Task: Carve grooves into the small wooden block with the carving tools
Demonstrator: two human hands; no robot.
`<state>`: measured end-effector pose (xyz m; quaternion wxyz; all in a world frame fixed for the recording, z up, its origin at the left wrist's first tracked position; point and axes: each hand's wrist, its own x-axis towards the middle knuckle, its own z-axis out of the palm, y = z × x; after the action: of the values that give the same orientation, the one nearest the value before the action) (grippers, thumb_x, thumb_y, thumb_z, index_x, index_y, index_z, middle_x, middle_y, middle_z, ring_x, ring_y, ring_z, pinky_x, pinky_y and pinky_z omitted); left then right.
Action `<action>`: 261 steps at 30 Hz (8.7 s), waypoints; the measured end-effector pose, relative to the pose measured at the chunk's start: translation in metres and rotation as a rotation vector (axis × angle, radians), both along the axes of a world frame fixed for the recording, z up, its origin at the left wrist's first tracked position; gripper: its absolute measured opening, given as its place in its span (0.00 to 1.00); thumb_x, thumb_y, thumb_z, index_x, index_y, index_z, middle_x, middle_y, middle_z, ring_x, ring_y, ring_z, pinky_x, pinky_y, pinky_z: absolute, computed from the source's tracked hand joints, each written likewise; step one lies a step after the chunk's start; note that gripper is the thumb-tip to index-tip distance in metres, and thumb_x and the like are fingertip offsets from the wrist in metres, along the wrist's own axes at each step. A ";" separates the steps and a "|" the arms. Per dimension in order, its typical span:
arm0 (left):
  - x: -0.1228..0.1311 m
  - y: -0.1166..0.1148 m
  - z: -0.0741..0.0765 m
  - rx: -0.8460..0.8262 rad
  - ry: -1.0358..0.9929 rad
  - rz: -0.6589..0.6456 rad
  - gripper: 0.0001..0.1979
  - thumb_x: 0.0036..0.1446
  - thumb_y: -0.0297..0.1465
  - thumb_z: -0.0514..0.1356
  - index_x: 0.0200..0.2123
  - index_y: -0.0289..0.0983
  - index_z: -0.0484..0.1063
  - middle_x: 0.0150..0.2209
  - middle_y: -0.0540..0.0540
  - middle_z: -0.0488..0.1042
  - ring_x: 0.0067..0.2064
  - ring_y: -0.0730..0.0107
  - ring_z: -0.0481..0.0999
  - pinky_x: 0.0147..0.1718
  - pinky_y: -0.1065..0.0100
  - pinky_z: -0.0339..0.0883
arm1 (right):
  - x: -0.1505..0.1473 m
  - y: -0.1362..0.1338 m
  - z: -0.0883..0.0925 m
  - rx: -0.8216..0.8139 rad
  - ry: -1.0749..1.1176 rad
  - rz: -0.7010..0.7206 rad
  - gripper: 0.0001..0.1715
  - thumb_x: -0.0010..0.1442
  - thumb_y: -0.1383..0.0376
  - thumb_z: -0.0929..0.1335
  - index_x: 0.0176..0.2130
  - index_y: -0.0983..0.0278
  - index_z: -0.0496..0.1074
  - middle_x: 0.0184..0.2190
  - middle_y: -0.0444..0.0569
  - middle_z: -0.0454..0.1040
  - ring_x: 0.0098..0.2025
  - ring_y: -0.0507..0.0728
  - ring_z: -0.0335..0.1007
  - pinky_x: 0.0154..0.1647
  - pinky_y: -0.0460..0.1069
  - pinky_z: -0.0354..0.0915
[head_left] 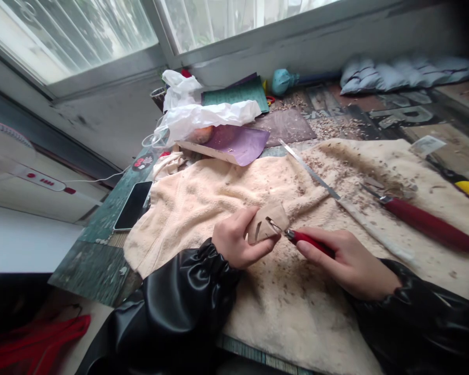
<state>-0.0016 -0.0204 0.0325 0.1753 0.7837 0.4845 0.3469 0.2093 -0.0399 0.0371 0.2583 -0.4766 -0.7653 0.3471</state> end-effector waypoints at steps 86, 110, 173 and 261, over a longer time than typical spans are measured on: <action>-0.001 0.003 -0.004 -0.059 -0.019 -0.145 0.20 0.56 0.43 0.58 0.44 0.34 0.73 0.31 0.45 0.77 0.30 0.68 0.76 0.29 0.70 0.70 | 0.002 -0.001 0.014 -0.357 0.000 0.039 0.25 0.62 0.47 0.57 0.25 0.62 0.62 0.18 0.41 0.59 0.21 0.50 0.55 0.21 0.47 0.52; 0.000 0.004 -0.003 0.005 0.027 -0.019 0.24 0.52 0.47 0.60 0.44 0.34 0.74 0.31 0.43 0.79 0.29 0.66 0.77 0.31 0.67 0.72 | -0.012 -0.014 0.007 -0.145 -0.052 -0.151 0.22 0.64 0.51 0.58 0.35 0.61 0.72 0.28 0.48 0.76 0.29 0.57 0.70 0.31 0.50 0.62; -0.005 -0.001 -0.007 -0.483 -0.554 -0.290 0.31 0.56 0.50 0.55 0.51 0.30 0.71 0.18 0.53 0.63 0.20 0.75 0.61 0.22 0.71 0.56 | 0.008 -0.004 0.027 -0.141 -0.066 0.059 0.22 0.64 0.51 0.59 0.29 0.62 0.69 0.20 0.42 0.68 0.23 0.51 0.62 0.25 0.46 0.58; -0.001 -0.003 -0.002 -0.019 -0.114 -0.109 0.27 0.54 0.45 0.59 0.48 0.29 0.71 0.35 0.40 0.78 0.33 0.65 0.77 0.35 0.67 0.72 | -0.003 -0.011 0.013 -0.232 -0.045 0.002 0.24 0.64 0.50 0.58 0.31 0.61 0.71 0.23 0.44 0.73 0.27 0.54 0.68 0.27 0.48 0.62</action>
<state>-0.0028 -0.0236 0.0303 0.2288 0.7863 0.4334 0.3762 0.2065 -0.0513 0.0502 0.1838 -0.5103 -0.7261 0.4226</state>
